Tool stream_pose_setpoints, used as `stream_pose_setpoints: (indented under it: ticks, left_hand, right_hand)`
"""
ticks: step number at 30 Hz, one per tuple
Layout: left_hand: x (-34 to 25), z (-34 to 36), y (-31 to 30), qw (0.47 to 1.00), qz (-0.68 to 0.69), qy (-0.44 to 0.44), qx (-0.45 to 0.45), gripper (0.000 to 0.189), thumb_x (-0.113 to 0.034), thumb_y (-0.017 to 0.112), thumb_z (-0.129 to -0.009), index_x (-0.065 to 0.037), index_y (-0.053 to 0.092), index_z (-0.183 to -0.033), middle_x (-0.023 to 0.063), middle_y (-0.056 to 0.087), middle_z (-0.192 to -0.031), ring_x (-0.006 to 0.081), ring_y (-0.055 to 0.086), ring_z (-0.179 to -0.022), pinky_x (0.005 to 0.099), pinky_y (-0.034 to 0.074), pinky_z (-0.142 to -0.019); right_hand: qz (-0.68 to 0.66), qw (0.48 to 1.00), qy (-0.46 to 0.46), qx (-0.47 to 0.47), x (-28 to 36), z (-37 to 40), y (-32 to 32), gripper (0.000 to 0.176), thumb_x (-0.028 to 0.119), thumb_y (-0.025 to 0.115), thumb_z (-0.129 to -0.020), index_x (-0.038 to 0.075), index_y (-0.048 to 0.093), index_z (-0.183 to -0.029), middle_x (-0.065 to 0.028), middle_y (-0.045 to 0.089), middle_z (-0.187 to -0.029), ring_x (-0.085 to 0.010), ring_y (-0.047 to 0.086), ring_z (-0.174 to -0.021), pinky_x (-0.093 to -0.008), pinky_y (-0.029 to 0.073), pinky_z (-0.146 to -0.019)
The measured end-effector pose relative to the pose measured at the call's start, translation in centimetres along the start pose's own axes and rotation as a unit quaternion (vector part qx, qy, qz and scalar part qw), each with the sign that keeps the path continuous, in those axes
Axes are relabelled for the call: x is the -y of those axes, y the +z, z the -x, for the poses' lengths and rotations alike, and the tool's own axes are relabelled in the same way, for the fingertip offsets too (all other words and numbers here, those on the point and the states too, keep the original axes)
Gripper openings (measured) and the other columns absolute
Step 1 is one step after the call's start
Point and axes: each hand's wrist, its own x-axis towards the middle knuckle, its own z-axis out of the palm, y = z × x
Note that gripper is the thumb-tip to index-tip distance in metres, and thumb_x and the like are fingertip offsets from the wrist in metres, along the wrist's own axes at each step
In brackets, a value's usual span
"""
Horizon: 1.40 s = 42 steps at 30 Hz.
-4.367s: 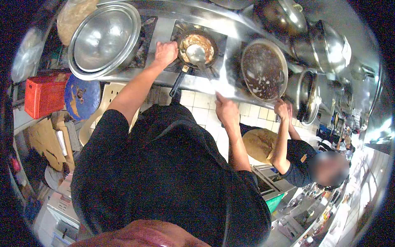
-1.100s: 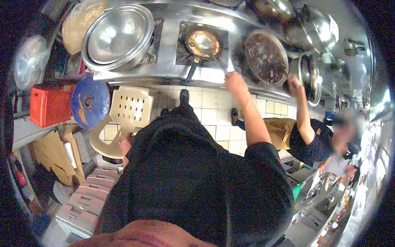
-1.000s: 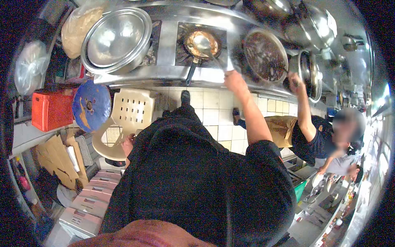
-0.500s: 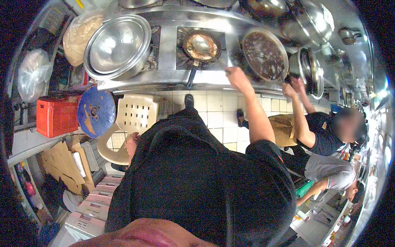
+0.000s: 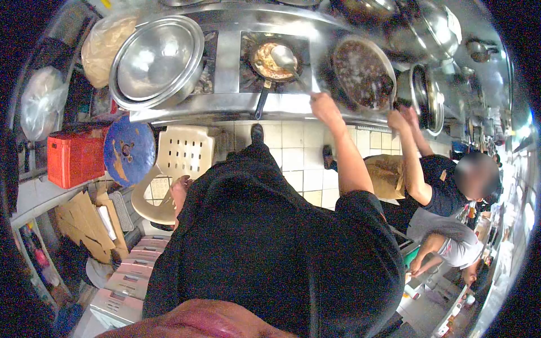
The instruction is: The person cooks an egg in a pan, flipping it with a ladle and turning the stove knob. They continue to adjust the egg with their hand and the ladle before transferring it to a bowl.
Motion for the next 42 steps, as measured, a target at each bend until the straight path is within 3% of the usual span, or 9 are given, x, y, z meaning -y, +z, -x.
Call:
stream_pose_setpoints:
  ticks: [2, 5, 10, 12, 13, 15, 28, 42]
  left_hand:
    - [0.8, -0.1, 0.7, 1.0, 0.027, 0.002, -0.003, 0.021, -0.016, 0.065, -0.083, -0.007, 0.068, -0.101, 0.0122, 0.069, -0.092, 0.0288, 0.066, -0.081, 0.044, 0.044, -0.082]
    - [0.7, -0.3, 0.8, 0.999, 0.045, -0.003, -0.005, 0.021, -0.016, 0.065, -0.083, -0.006, 0.068, -0.101, 0.0128, 0.069, -0.09, 0.0292, 0.066, -0.081, 0.0439, 0.044, -0.081]
    - [0.5, -0.9, 1.0, 1.0, 0.013, 0.007, -0.024, 0.02, -0.016, 0.067, -0.082, -0.008, 0.069, -0.101, 0.0127, 0.07, -0.089, 0.0291, 0.068, -0.077, 0.043, 0.048, -0.075]
    - [0.7, -1.4, 1.3, 0.999, 0.038, -0.008, -0.014, 0.021, -0.016, 0.067, -0.082, -0.009, 0.069, -0.102, 0.0124, 0.07, -0.09, 0.0287, 0.068, -0.078, 0.044, 0.047, -0.078]
    - [0.6, -1.5, 1.2, 0.999, 0.037, -0.011, -0.011, 0.02, -0.016, 0.066, -0.083, -0.009, 0.069, -0.102, 0.0119, 0.07, -0.09, 0.0286, 0.068, -0.08, 0.0441, 0.046, -0.079]
    - [0.2, -1.5, 1.0, 0.999, 0.035, -0.017, -0.005, 0.018, -0.017, 0.064, -0.085, -0.009, 0.068, -0.101, 0.0109, 0.069, -0.091, 0.0283, 0.066, -0.083, 0.0444, 0.044, -0.081]
    - [1.1, -1.3, 1.9, 0.999, 0.035, -0.028, 0.006, 0.018, -0.018, 0.065, -0.085, -0.01, 0.069, -0.101, 0.0103, 0.069, -0.094, 0.0278, 0.066, -0.084, 0.0447, 0.044, -0.082]
    - [0.2, -2.1, 1.5, 0.999, 0.039, -0.011, -0.003, 0.017, -0.015, 0.064, -0.085, -0.008, 0.068, -0.1, 0.0126, 0.068, -0.089, 0.03, 0.065, -0.08, 0.0439, 0.043, -0.083]
  right_hand:
    - [-0.016, 0.999, 0.021, 0.027, 0.9, 0.1, -0.5, 0.033, 0.016, 0.051, -0.087, 0.008, 0.065, -0.116, -0.0272, 0.064, -0.103, -0.0416, 0.061, -0.103, -0.0456, 0.05, -0.089]
    - [0.03, 0.999, 0.014, 0.04, 1.3, -0.2, -1.0, 0.044, 0.019, 0.057, -0.087, 0.007, 0.058, -0.13, -0.0258, 0.069, -0.089, -0.0335, 0.069, -0.078, -0.04, 0.053, -0.077]
    - [0.012, 0.996, 0.047, 0.07, 1.5, -0.6, -1.2, 0.044, 0.018, 0.055, -0.089, 0.009, 0.057, -0.132, -0.0178, 0.064, -0.067, -0.0247, 0.06, -0.05, -0.0388, 0.051, -0.056]
    - [0.004, 0.995, 0.062, 0.074, 2.2, -0.3, -1.6, 0.041, 0.017, 0.053, -0.088, 0.009, 0.059, -0.128, -0.0206, 0.063, -0.078, -0.0296, 0.059, -0.066, -0.041, 0.05, -0.066]
    - [0.001, 0.995, 0.064, 0.077, 2.9, 0.1, -2.1, 0.039, 0.016, 0.05, -0.087, 0.009, 0.061, -0.124, -0.0249, 0.063, -0.092, -0.036, 0.059, -0.085, -0.0437, 0.049, -0.08]
    - [0.0, 0.995, 0.065, 0.077, 3.2, 0.3, -2.3, 0.038, 0.015, 0.048, -0.086, 0.008, 0.063, -0.121, -0.0293, 0.062, -0.106, -0.0425, 0.06, -0.105, -0.0465, 0.048, -0.094]
    - [0.014, 0.997, 0.036, 0.074, 3.7, 0.3, -2.6, 0.038, 0.015, 0.051, -0.086, 0.008, 0.062, -0.122, -0.0293, 0.064, -0.102, -0.0428, 0.063, -0.097, -0.0462, 0.051, -0.087]
    - [-0.015, 0.994, 0.07, 0.087, 3.4, 0.3, -2.4, 0.039, 0.016, 0.05, -0.087, 0.011, 0.061, -0.124, -0.0292, 0.064, -0.103, -0.0423, 0.063, -0.097, -0.0461, 0.051, -0.086]
